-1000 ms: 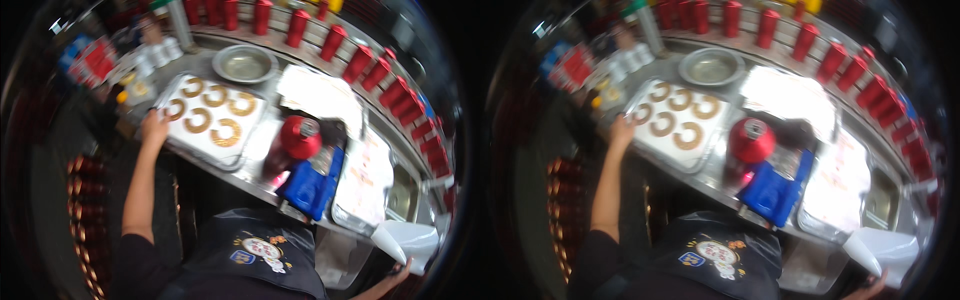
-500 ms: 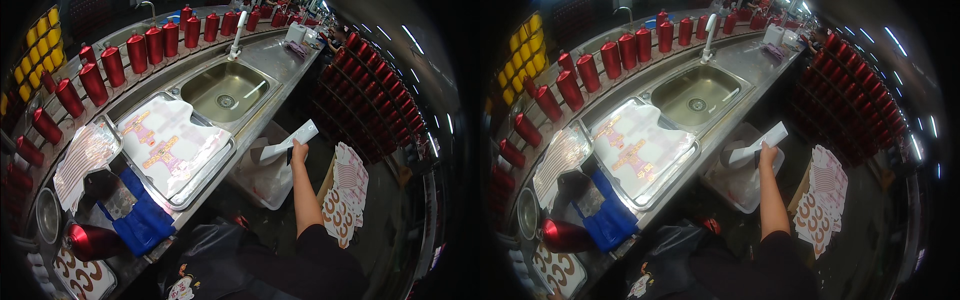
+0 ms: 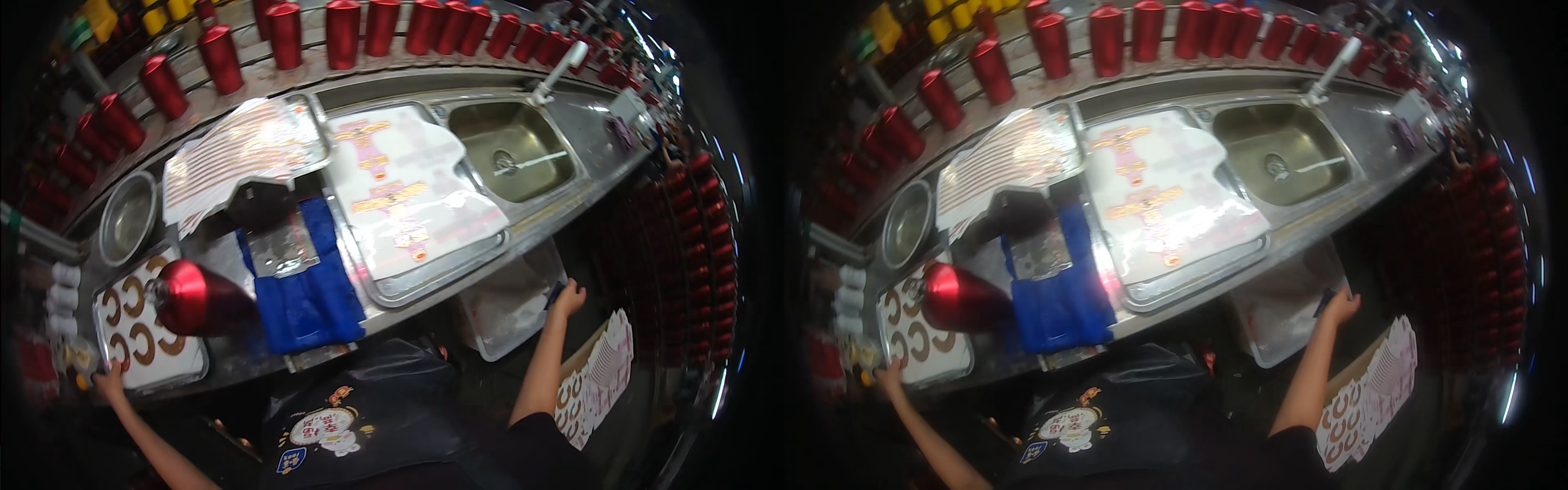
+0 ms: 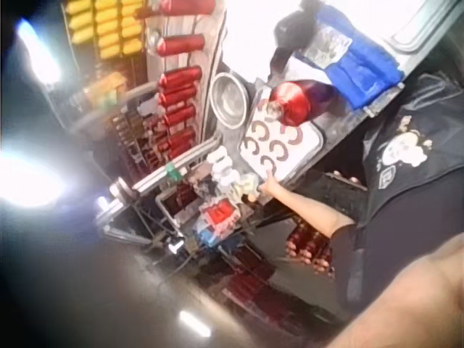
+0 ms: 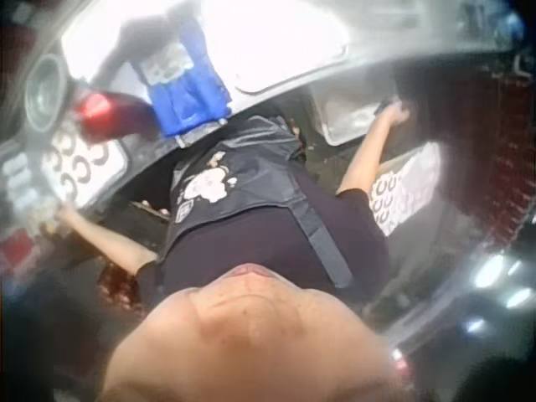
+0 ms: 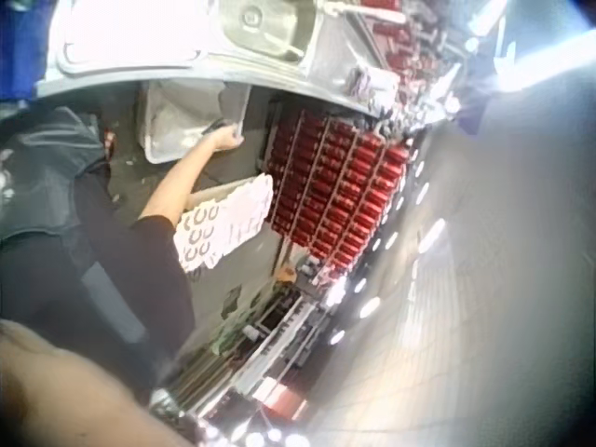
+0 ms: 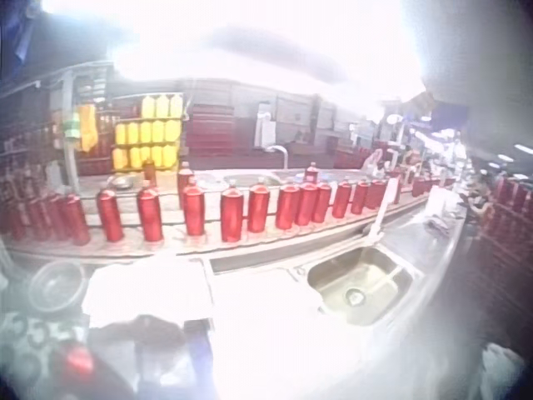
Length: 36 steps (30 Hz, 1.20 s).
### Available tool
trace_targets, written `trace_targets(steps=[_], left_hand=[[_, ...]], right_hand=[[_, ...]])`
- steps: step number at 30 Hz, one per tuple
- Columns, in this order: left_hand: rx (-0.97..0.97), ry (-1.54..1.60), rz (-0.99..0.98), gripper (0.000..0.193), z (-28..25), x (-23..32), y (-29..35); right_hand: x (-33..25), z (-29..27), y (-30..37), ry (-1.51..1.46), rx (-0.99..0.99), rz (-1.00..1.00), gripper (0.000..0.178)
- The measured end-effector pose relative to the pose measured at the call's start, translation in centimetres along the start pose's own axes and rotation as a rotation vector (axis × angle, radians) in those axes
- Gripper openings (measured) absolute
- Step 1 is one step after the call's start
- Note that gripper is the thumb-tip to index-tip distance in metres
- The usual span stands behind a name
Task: The person applies gold circular labels to the neck of a red bottle, then uses a wooden stick to smooth the label around the rim. They continue by applying a larger red label to the body of the bottle and smoothing it with their fingers. The person handles one bottle at a time on a stainless steel workstation.
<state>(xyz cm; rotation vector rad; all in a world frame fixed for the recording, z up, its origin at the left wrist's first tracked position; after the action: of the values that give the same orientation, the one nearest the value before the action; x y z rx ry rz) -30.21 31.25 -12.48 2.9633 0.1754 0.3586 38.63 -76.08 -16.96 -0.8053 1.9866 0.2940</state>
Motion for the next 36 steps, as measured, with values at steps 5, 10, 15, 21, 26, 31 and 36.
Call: trace_targets(steps=[5,10,15,21,26,31,36], left_hand=[[0.233,0.026,0.117,0.088,-1.7,4.0,7.4],[0.272,0.110,0.059,0.042,-3.6,8.4,13.8],[0.297,-0.022,0.011,0.034,-5.0,9.7,15.2],[0.256,0.096,0.317,0.024,-4.7,12.2,16.0],[0.160,0.463,0.485,0.025,-6.7,15.9,20.3],[-0.141,1.009,0.628,0.029,-8.9,20.0,30.7],[-0.431,1.255,0.711,0.052,-8.5,23.5,40.7]], right_hand=[[-17.6,2.5,3.7,-0.319,-0.328,-0.506,0.056],[-31.7,4.6,19.0,-0.515,-0.708,-0.847,0.047],[-36.3,3.8,35.5,-0.542,-1.096,-0.942,0.055],[-35.5,-0.7,50.4,-0.492,-1.719,-1.423,0.054],[-32.8,1.1,59.2,-0.401,-2.227,-1.049,0.041],[-29.6,1.7,64.8,-0.220,-2.640,-0.246,0.042],[-30.0,0.3,63.9,-0.258,-2.562,0.269,0.044]])
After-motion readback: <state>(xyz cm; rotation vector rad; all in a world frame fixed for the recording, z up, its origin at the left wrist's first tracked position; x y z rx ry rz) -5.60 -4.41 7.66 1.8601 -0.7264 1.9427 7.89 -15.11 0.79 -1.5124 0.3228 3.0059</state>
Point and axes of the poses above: each hand's wrist, its own y-axis away from the middle knuckle, its own z-axis out of the palm, x = y × z, the point moved 7 cm from there along -y, towards the middle knuckle, and after that the axes turned 13 degrees about -x, right-handed, at the moved point
